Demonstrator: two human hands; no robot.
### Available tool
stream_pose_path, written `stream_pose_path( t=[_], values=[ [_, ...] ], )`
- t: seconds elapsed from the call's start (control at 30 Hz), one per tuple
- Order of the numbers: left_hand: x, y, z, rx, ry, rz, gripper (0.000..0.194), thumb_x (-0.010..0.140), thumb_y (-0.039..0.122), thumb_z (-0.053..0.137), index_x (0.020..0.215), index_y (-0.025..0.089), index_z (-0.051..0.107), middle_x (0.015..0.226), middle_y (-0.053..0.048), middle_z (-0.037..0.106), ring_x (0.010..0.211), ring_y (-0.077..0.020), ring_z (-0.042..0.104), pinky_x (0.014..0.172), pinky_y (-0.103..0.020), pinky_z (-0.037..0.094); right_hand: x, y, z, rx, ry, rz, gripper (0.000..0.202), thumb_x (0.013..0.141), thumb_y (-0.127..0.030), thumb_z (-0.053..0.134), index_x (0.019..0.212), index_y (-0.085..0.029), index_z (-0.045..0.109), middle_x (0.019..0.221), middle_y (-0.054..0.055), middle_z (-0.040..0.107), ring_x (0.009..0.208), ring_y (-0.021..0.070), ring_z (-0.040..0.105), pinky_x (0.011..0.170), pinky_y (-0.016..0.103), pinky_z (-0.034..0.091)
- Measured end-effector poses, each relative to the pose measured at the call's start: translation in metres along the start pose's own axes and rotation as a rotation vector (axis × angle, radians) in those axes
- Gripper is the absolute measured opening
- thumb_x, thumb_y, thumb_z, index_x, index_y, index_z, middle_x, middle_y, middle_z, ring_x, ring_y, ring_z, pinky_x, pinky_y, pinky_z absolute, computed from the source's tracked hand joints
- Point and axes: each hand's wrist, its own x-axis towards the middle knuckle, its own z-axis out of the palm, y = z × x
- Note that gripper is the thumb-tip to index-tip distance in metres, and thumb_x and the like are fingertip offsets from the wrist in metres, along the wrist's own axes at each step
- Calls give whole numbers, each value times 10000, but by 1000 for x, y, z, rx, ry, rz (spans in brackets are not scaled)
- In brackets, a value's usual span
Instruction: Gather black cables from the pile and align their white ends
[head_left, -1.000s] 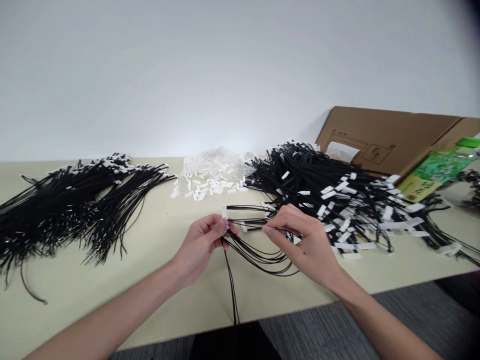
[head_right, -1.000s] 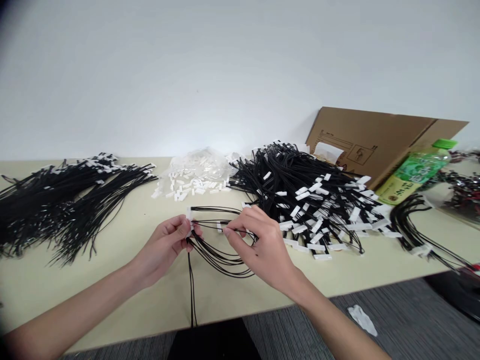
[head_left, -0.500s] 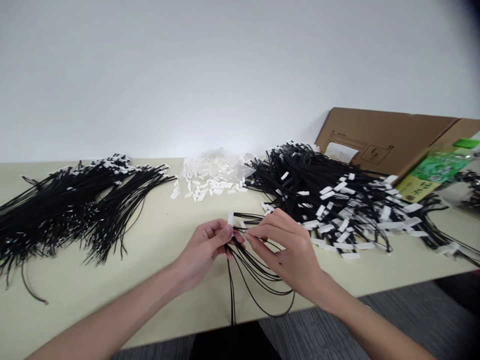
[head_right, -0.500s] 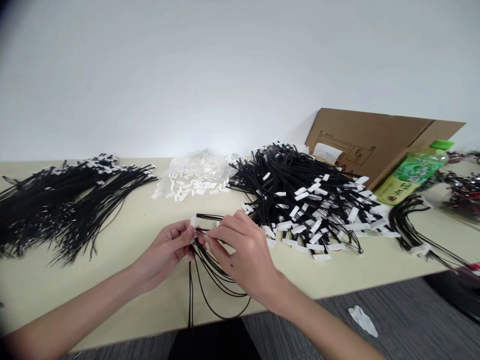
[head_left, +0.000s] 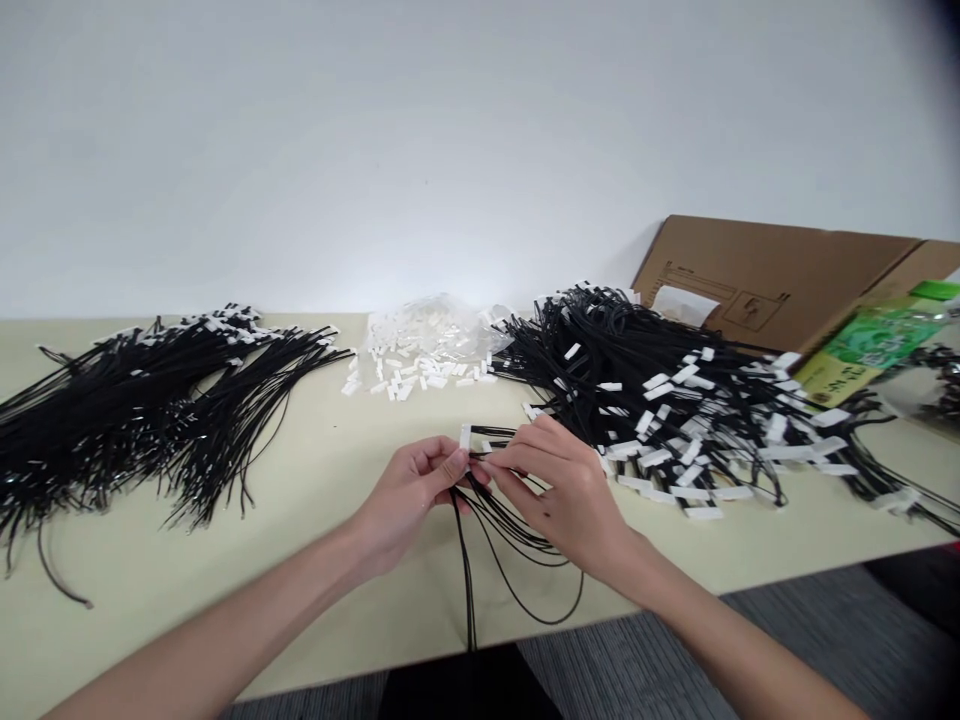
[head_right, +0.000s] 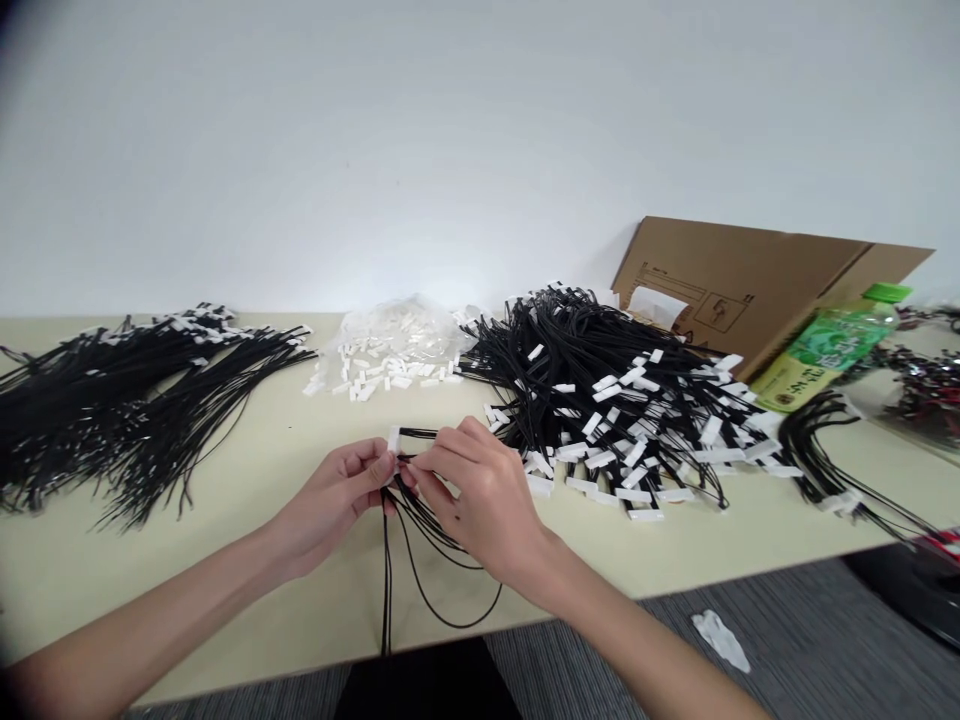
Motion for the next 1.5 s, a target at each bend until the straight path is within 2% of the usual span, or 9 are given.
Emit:
stream_pose_path(
  t=[0.37,0.5,0.63,0.8,0.93,1.17,1.33,1.4,1.5],
  values=[
    [1,-4,2,47,25,-24,206,773,320,560,713,126,592,710,-49,608,674,-132,526,562,-235,428,-3,6,3,-20,-11,38,145,813,-117,500,717,-168,595,635,2,545,624,116,408,575,242,360],
    [3,-4,2,50,77,-20,216,753,327,582,684,123,602,683,-43,592,662,-133,522,554,-233,424,-2,4,3,-158,-48,21,146,826,-162,495,729,-159,603,670,22,555,668,136,431,617,268,389],
    [7,-4,-2,23,145,-30,220,735,339,601,714,121,620,711,-50,604,673,-138,535,570,-236,425,-4,-8,2,-373,-57,-38,138,823,-135,471,853,-144,606,794,66,577,809,186,461,695,324,410],
    [9,-5,-7,-48,220,-42,224,702,343,637,722,119,628,744,-55,629,635,-124,544,583,-233,419,-13,-15,9,-312,-170,-237,148,825,-130,475,913,-173,586,927,52,584,989,209,455,783,351,398],
    [9,-7,-8,-66,216,-59,227,713,342,627,734,116,631,783,-70,640,635,-124,550,581,-227,416,-15,-9,15,-319,-181,-333,157,841,-108,467,921,-175,584,935,43,600,965,196,485,761,344,397],
    [7,-7,-8,-84,192,-67,202,725,321,619,725,120,633,769,-60,633,636,-117,540,572,-218,401,-17,-5,17,-284,-123,-367,141,850,-108,467,893,-154,593,866,31,635,883,179,533,657,312,412],
    [8,-6,-7,-78,175,-47,193,725,318,620,693,128,629,683,-25,601,625,-106,514,575,-218,392,-18,0,19,-27,-63,-263,191,821,-58,479,950,-152,585,932,53,629,1002,179,511,807,323,453],
    [8,-5,-7,-71,182,-40,192,729,318,615,697,129,624,700,-27,603,634,-106,511,576,-221,390,-17,0,15,162,-24,-139,206,819,-50,467,943,-158,591,920,57,631,965,159,541,819,306,472],
    [8,-4,-8,-48,211,-42,188,733,316,612,730,128,621,762,-45,618,661,-111,514,568,-221,383,-16,0,3,372,60,151,179,830,-98,475,916,-185,605,893,43,644,866,137,593,769,276,504]
  ],
)
